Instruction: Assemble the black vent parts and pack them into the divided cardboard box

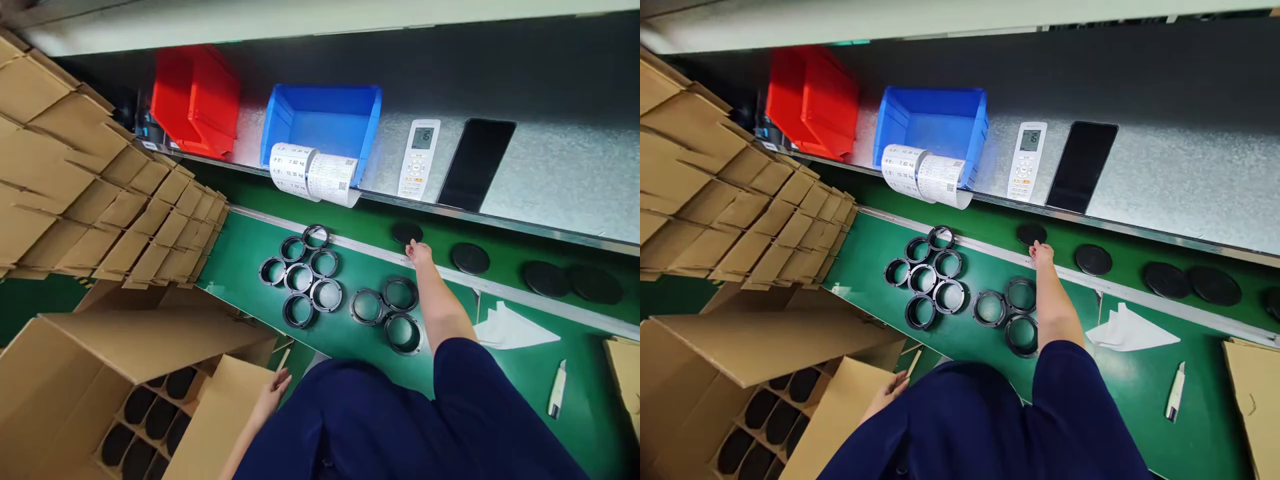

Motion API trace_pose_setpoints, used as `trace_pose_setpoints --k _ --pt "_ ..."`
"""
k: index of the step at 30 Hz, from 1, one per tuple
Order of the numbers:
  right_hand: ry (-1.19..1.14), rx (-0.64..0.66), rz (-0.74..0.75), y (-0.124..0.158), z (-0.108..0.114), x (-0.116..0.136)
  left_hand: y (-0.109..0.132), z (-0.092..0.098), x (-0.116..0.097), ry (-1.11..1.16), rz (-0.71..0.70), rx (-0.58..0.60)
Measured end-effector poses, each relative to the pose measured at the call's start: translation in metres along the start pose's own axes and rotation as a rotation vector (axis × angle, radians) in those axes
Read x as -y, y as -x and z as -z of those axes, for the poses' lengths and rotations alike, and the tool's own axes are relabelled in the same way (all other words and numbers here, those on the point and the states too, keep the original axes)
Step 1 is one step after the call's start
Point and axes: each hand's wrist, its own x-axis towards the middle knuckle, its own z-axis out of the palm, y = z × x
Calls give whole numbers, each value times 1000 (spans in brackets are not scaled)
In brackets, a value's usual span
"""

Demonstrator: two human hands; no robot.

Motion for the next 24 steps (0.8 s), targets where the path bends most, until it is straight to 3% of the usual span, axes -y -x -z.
trace_pose_setpoints --k 3,6,9,12,14,16,19,24 --pt "-24 139 65 31 9 -3 -30 17 -62 214 -15 71" --pt "14 432 231 85 23 -7 -60 27 -144 505 -81 219" --pt "160 693 425 148 31 -3 -82 24 -222 723 -121 508" --pt "315 817 467 196 30 4 -86 17 -274 937 -82 914" --pt "384 840 485 214 26 5 -76 13 -291 1051 -46 1155" --pt "408 772 532 225 19 2 -61 13 -296 1128 -43 1241" --pt "431 522 716 237 2 -9 -39 18 -293 1257 -55 1175" --pt "657 132 1037 272 -41 -30 -21 22 -282 1410 -106 936"
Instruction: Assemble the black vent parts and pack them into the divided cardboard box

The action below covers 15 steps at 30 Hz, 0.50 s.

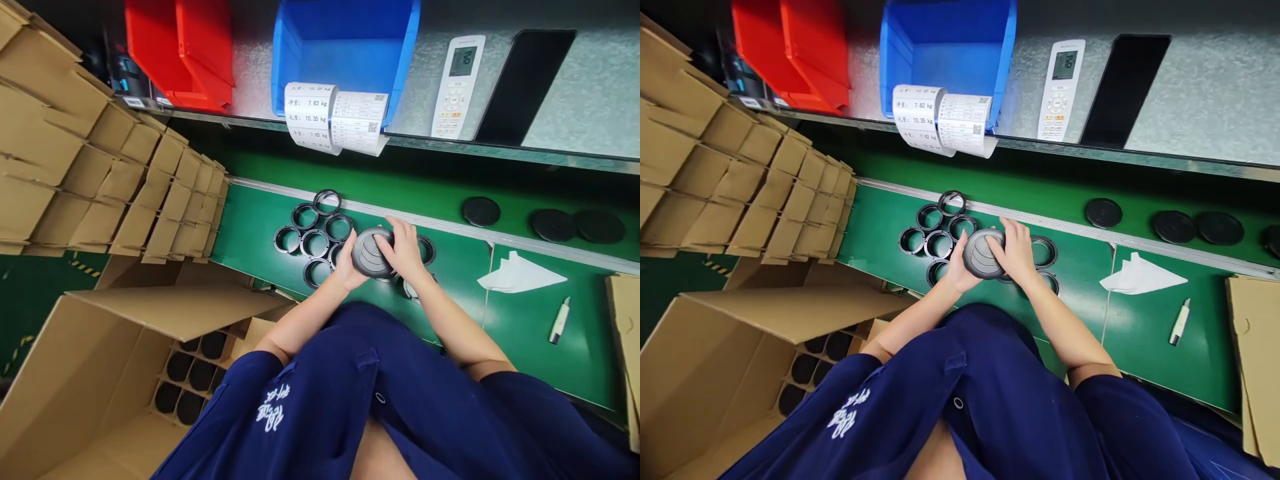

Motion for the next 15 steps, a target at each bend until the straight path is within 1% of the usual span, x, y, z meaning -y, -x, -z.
trace_pose_setpoints --k 1,3,5,7,9,10,12,15 --pt "61 -9 43 3 -5 9 2 0 1 0 -51 -30" --pt "125 15 167 9 -11 21 7 0 2 6 -136 -90" --pt "114 14 261 13 -9 24 15 -1 2 30 -193 -127" --pt "67 -47 292 15 -4 18 25 -4 0 76 -217 -128" --pt "31 -97 324 16 2 8 35 -8 0 129 -202 -107" --pt "23 -103 352 16 4 4 39 -9 0 151 -192 -99" --pt "20 -88 404 18 5 -2 46 -11 3 175 -196 -109" --pt "2 -40 413 23 2 -4 51 -9 10 163 -231 -148"
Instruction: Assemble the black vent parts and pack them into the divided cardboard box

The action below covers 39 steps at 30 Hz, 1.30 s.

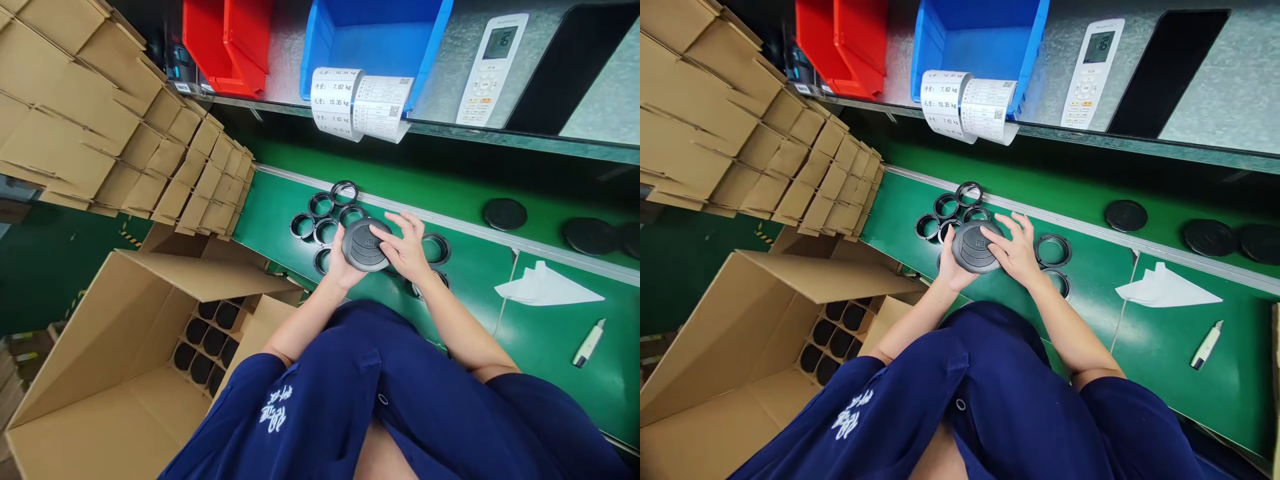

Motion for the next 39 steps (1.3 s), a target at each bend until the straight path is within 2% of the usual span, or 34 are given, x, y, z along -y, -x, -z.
trace_pose_setpoints --k 7,11,14,19,23,25,27,29,31,33,36,39 --pt "-211 68 -89 13 -7 4 7 12 12 -87 -25 48" --pt "-427 82 -257 17 -5 10 13 9 13 -91 6 62" --pt "-592 26 -362 17 -1 16 16 6 12 -86 31 96" --pt "-611 10 -371 18 6 23 20 5 11 -47 47 96" --pt "-632 15 -370 25 2 20 20 5 10 -41 51 63" --pt "-598 24 -326 29 -4 17 19 7 7 -55 61 40" --pt "-452 91 -191 35 -9 15 16 12 5 -53 46 -5" --pt "-255 237 -21 40 -12 16 11 20 7 -45 25 -69" --pt "-115 383 41 45 -15 18 3 28 13 -63 53 -131" --pt "-67 479 -20 48 -17 17 -8 33 24 -102 123 -163" --pt "-111 551 -134 52 -19 6 -22 35 41 -156 219 -168" --pt "-32 484 -327 56 -16 -28 -30 38 43 -250 308 -208"
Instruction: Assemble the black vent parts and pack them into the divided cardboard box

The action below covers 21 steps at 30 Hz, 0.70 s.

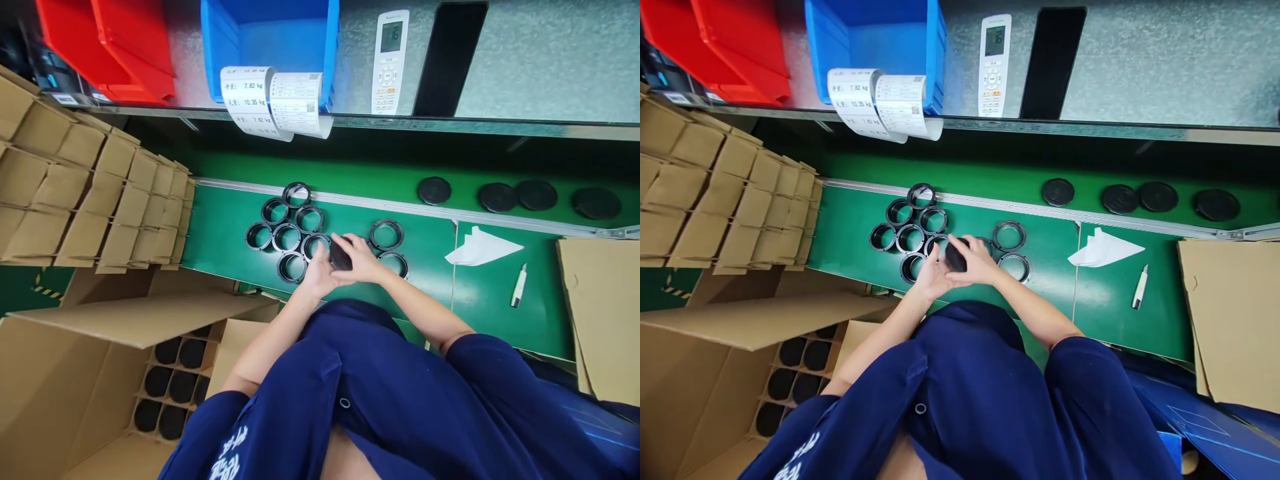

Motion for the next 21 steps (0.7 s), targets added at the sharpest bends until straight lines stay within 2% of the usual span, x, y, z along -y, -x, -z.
trace_pose_setpoints --k 3,5,8,12,14,17,18,21 --pt "153 -218 -346 -6 7 -51 -4 8 -9 -111 -14 -51" --pt "229 -269 -458 -9 9 -84 -6 16 -14 -155 -37 -75" --pt "277 -211 -473 -12 4 -116 -11 27 -18 -173 -19 -132" --pt "285 -139 -527 -25 11 -130 -15 40 -20 -164 -18 -205" --pt "269 -201 -508 -35 23 -132 -17 46 -22 -167 -27 -235" --pt "260 -361 -409 -46 37 -134 -21 52 -25 -184 -15 -292" --pt "257 -364 -389 -49 37 -135 -22 52 -27 -188 -5 -314" --pt "232 -224 -388 -52 34 -145 -30 50 -33 -187 20 -349"
